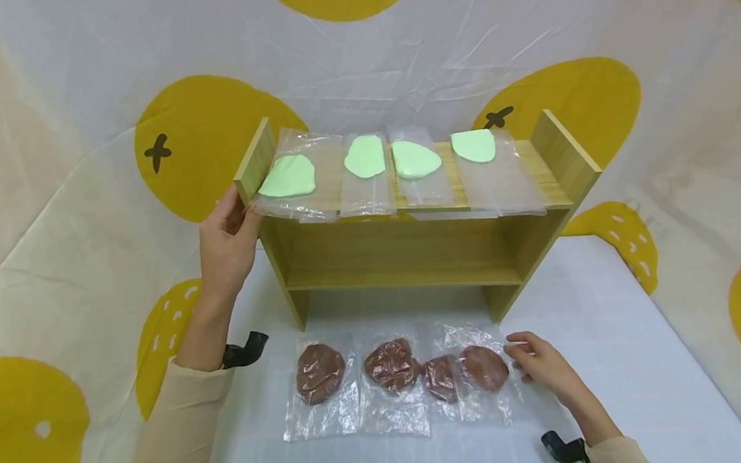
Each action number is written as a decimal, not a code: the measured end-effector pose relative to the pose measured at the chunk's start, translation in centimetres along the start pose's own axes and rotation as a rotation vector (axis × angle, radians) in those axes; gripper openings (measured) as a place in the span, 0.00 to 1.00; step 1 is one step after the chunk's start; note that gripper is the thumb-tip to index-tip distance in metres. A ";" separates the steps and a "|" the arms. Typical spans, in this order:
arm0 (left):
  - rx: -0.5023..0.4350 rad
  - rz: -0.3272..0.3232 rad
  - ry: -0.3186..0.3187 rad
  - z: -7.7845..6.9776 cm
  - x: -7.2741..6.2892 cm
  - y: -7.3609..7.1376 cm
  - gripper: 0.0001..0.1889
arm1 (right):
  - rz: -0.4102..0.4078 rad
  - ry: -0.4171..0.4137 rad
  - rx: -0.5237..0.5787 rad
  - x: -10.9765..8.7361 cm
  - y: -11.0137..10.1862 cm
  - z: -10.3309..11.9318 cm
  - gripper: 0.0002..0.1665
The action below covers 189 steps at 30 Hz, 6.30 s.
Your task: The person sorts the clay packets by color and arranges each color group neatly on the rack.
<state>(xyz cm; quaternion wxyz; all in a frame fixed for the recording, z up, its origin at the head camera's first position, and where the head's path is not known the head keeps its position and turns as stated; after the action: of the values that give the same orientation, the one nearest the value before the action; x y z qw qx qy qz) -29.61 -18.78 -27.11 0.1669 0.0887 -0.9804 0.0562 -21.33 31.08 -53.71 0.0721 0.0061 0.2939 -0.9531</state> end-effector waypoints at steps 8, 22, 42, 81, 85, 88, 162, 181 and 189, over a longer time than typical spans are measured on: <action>-0.010 -0.003 -0.001 0.0 0.0 0.1 0.25 | -0.015 0.057 0.092 0.2 0.4 -0.9 0.29; -0.016 -0.001 0.013 -0.1 0.1 0.1 0.25 | -0.013 0.126 0.099 1.0 1.0 -2.4 0.21; 0.007 -0.013 -0.003 0.0 0.0 0.1 0.25 | -0.030 0.053 0.155 0.9 0.9 -0.4 0.14; -0.001 -0.014 -0.003 0.1 0.1 0.0 0.25 | 0.068 -0.004 0.524 0.1 0.9 0.0 0.20; -0.003 -0.011 -0.001 0.1 0.1 0.1 0.24 | 0.062 -0.041 0.558 0.1 0.8 0.0 0.18; -0.001 -0.014 -0.003 0.1 0.1 0.0 0.25 | 0.053 -0.072 0.580 0.1 0.7 0.6 0.16; 0.043 -0.025 -0.021 -2.6 -1.3 0.6 0.24 | 0.094 0.108 1.458 7.0 18.0 21.5 0.14; 0.044 -0.021 -0.015 -2.7 -1.4 0.7 0.24 | 0.159 0.164 1.605 6.5 19.6 22.8 0.10; 0.049 -0.028 -0.003 -2.7 -1.3 0.6 0.23 | 0.315 0.124 1.632 5.6 19.8 23.6 0.15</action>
<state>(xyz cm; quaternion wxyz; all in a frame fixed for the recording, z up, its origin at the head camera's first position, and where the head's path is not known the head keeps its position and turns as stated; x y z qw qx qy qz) -27.68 -17.63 -25.11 0.1642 0.1064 -0.9776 0.0776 -23.36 0.94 -45.58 0.1613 0.1500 -0.4902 -0.8433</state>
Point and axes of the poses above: each hand's wrist, its own x-axis towards the middle knuckle, its own y-axis out of the palm, z = x × y, the point moved 9 cm from there along x, towards the middle knuckle, and after that the axes turned 14 degrees about -y, right-handed, at the moved point
